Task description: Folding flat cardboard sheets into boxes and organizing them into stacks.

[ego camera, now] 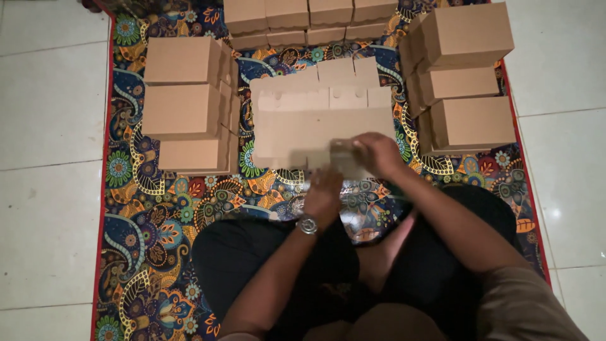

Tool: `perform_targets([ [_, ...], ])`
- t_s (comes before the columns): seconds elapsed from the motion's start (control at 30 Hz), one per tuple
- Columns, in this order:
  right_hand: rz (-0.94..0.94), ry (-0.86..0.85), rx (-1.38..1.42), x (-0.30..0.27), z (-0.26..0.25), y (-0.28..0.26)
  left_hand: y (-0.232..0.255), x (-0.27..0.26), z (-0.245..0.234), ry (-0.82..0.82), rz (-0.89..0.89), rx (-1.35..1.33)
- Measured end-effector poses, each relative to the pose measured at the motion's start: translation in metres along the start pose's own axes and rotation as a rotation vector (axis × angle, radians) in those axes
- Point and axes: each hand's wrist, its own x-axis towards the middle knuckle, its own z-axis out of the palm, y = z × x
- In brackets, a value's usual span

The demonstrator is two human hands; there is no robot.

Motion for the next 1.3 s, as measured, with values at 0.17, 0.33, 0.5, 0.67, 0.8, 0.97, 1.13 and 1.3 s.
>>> perform_targets([
  [0.17, -0.224, 0.27, -0.086, 0.016, -0.029, -0.033, 0.021, 0.013, -0.046, -0.064, -0.024, 0.014],
  [0.33, -0.298, 0.512, -0.214, 0.024, -0.06, -0.047, 0.015, 0.006, -0.042, -0.21, -0.118, -0.069],
  [0.5, -0.033, 0.44, -0.049, 0.006, -0.079, -0.065, 0.016, -0.001, -0.038, -0.305, -0.217, -0.005],
  [0.67, 0.292, 0.468, 0.703, -0.017, -0.124, -0.12, 0.021, 0.02, -0.053, -0.178, -0.314, -0.245],
  [0.8, -0.156, -0.145, -0.253, -0.056, -0.058, -0.109, 0.014, 0.008, -0.062, 0.082, -0.434, -1.228],
  [0.97, 0.422, -0.594, 0.304, -0.025, 0.003, -0.133, 0.029, 0.024, -0.084, 0.079, -1.401, -1.535],
  [1.13, -0.17, -0.693, -0.058, -0.017, 0.047, -0.057, -0.009, 0.004, -0.027, 0.353, -1.585, -1.563],
  [1.3, 0.422, -0.315, -0.354, -0.002, 0.018, 0.038, 0.007, 0.025, -0.065, 0.342, -1.416, -1.517],
])
